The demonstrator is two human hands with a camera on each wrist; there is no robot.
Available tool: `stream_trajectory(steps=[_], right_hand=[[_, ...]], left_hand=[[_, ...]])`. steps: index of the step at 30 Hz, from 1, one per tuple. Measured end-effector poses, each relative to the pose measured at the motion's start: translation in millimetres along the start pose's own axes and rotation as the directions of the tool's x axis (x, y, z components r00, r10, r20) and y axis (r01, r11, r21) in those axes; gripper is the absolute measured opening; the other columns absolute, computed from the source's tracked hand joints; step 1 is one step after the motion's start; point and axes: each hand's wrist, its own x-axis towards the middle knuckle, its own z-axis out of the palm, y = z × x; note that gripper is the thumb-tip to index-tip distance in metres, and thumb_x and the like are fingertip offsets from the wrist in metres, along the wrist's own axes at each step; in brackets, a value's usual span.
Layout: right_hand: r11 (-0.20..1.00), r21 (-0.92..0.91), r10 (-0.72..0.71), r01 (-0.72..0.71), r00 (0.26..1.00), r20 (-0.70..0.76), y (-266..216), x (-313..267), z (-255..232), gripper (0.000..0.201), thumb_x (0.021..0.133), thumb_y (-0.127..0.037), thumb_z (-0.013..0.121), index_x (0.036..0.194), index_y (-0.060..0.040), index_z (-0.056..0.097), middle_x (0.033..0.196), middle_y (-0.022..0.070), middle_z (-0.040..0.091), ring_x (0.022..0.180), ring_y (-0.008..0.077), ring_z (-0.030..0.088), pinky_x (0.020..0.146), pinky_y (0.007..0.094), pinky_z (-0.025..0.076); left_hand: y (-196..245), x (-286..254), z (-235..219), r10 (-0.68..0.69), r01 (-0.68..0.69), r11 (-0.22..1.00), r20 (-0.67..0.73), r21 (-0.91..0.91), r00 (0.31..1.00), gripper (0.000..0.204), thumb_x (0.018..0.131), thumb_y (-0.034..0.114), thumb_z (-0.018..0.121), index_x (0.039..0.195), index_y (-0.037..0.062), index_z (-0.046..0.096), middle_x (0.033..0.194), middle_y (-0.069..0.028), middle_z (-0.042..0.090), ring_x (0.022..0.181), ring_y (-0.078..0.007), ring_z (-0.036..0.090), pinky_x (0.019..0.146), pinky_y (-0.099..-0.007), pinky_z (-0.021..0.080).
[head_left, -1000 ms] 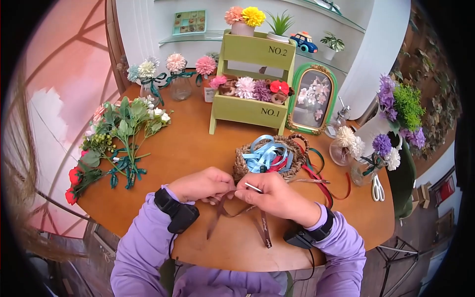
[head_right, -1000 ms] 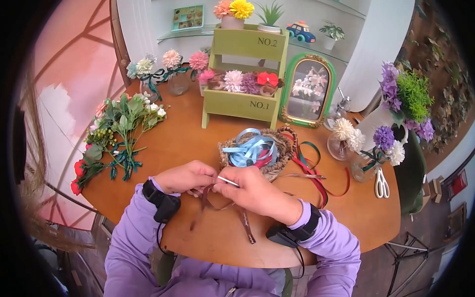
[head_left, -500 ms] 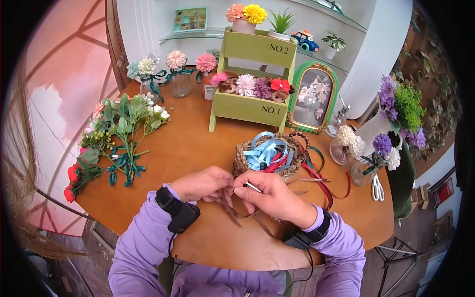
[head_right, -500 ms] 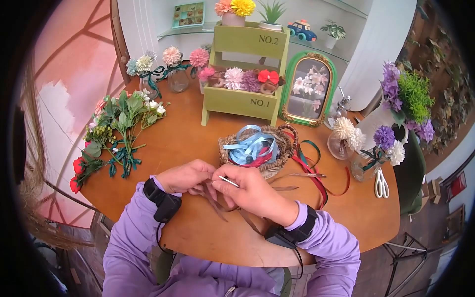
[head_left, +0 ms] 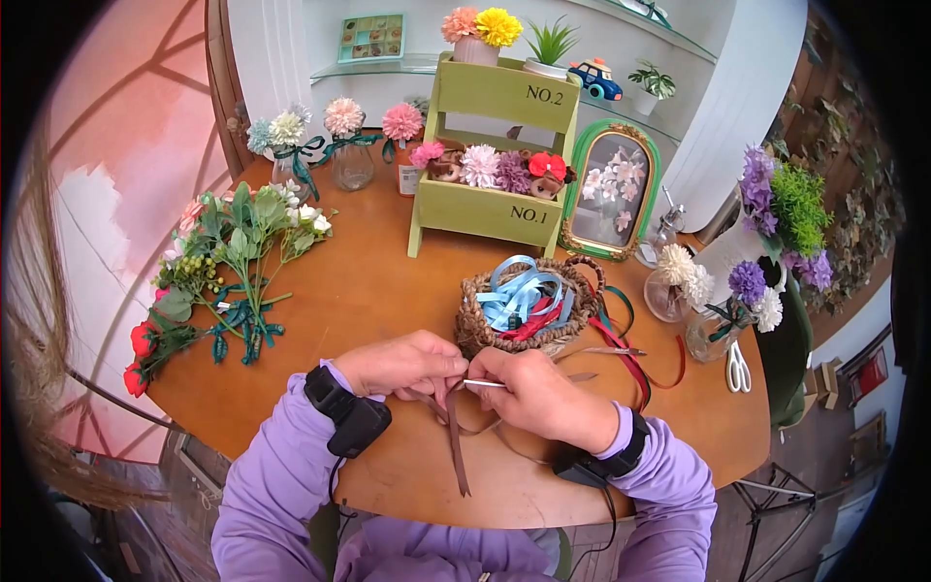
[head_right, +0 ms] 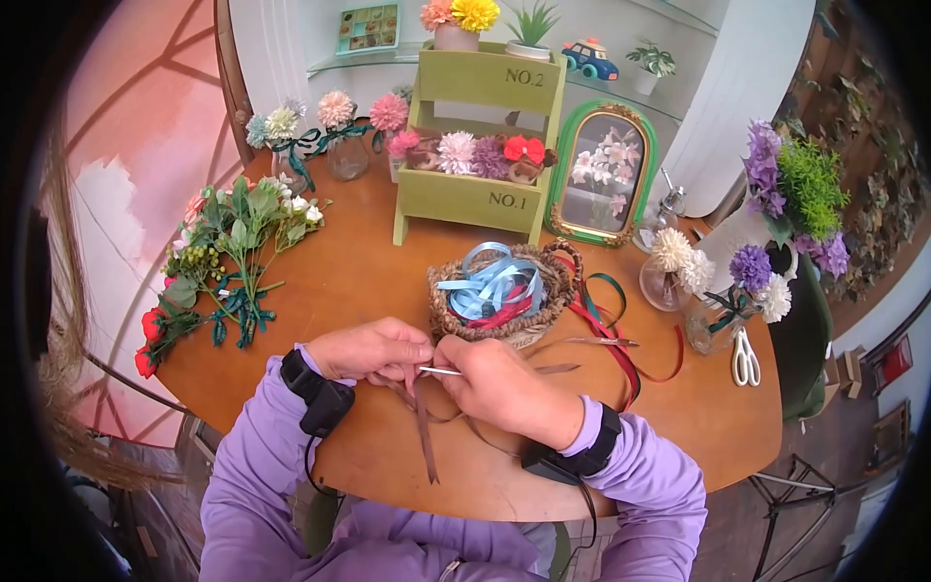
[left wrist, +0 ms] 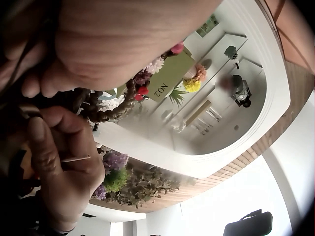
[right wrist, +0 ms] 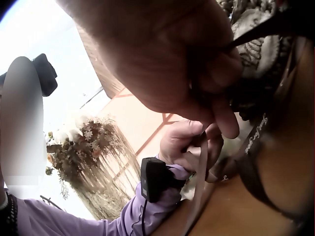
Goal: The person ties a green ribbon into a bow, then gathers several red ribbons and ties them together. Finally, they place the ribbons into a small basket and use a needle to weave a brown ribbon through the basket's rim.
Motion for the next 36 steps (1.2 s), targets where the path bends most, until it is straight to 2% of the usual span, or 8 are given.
stream_trajectory(steps=[4,6,9,17,23,30,33,36], right_hand=[[0.968,0.250,0.027,-0.007,0.997,-0.078,-1,-1,4,0.012,0.086,-0.003,0.063,0.095,-0.0007,0.057,0.076,0.0130,0.064,0.070,0.0268,0.067,0.061,0.0369,0.051],[0.985,0.172,-0.003,0.019,0.996,-0.089,-2,0,2,0.017,0.083,-0.005,0.057,0.099,0.0009,0.053,0.079,0.0248,0.063,0.079,0.0438,0.063,0.066,0.0469,0.050],[0.986,0.159,-0.033,0.057,0.989,-0.145,3,-2,11,0.011,0.087,-0.005,0.063,0.094,-0.0005,0.056,0.074,0.0133,0.063,0.066,0.0253,0.064,0.060,0.0352,0.050],[0.997,-0.017,-0.073,0.071,0.975,-0.208,-9,-13,6,0.028,0.086,-0.025,0.072,0.091,-0.0016,0.057,0.088,0.0191,0.065,0.072,0.0392,0.064,0.060,0.0437,0.050],[0.987,0.156,-0.015,0.026,0.997,-0.069,-12,-14,9,0.067,0.078,-0.030,0.080,0.122,0.0032,0.042,0.096,0.0230,0.064,0.086,0.0415,0.065,0.071,0.0447,0.051],[0.955,0.261,0.017,-0.138,0.908,0.419,23,-9,14,0.018,0.086,-0.018,0.066,0.091,-0.0009,0.062,0.067,0.0104,0.062,0.062,0.0190,0.061,0.059,0.0353,0.048],[0.981,0.189,-0.036,-0.054,0.896,0.443,23,-19,-34,0.019,0.090,-0.019,0.062,0.091,-0.0002,0.062,0.066,0.0079,0.059,0.059,0.0184,0.058,0.058,0.0357,0.047],[0.938,0.212,0.133,-0.274,0.849,0.511,27,-31,-82,0.021,0.094,-0.020,0.058,0.089,0.0002,0.062,0.066,0.0038,0.057,0.063,0.0153,0.055,0.061,0.0334,0.045]], left_hand=[[1,-2,-1,0.010,-0.005,0.986,0.029,-0.166,1.000,0.028,0.101,0.032,0.051,0.093,0.0062,0.059,0.063,0.0011,0.057,0.046,-0.0012,0.031,0.040,-0.0206,0.019],[3,-3,-2,0.012,-0.002,0.975,0.043,-0.224,0.999,0.026,0.100,0.031,0.053,0.095,0.0058,0.060,0.066,0.0010,0.060,0.047,-0.0015,0.033,0.041,-0.0201,0.020],[10,-5,4,0.051,-0.060,0.995,0.108,0.083,0.993,0.022,0.098,0.019,0.057,0.111,0.0014,0.059,0.087,-0.0019,0.066,0.064,-0.0039,0.054,0.055,-0.0170,0.039],[16,-5,12,0.016,-0.019,0.997,0.044,0.068,0.999,0.020,0.092,0.005,0.057,0.111,0.0002,0.060,0.092,-0.0010,0.067,0.084,-0.0072,0.063,0.065,-0.0196,0.048],[21,-14,10,-0.021,0.016,0.999,0.135,0.031,0.991,0.026,0.088,0.000,0.047,0.107,-0.0004,0.064,0.080,0.0040,0.057,0.062,-0.0024,0.043,0.054,-0.0188,0.034],[23,-20,3,0.141,-0.139,0.990,-0.132,0.019,0.981,0.025,0.082,-0.001,0.043,0.095,0.0007,0.064,0.072,0.0026,0.056,0.054,-0.0018,0.037,0.049,-0.0190,0.028],[19,-18,-8,0.187,-0.180,0.982,-0.240,0.052,0.953,0.023,0.081,-0.001,0.043,0.091,0.0012,0.064,0.070,0.0026,0.056,0.051,-0.0018,0.036,0.047,-0.0191,0.026],[22,-19,-9,0.123,-0.129,0.992,-0.319,0.003,0.940,0.022,0.080,-0.001,0.043,0.087,0.0016,0.064,0.070,0.0026,0.056,0.050,-0.0022,0.036,0.046,-0.0193,0.026]])
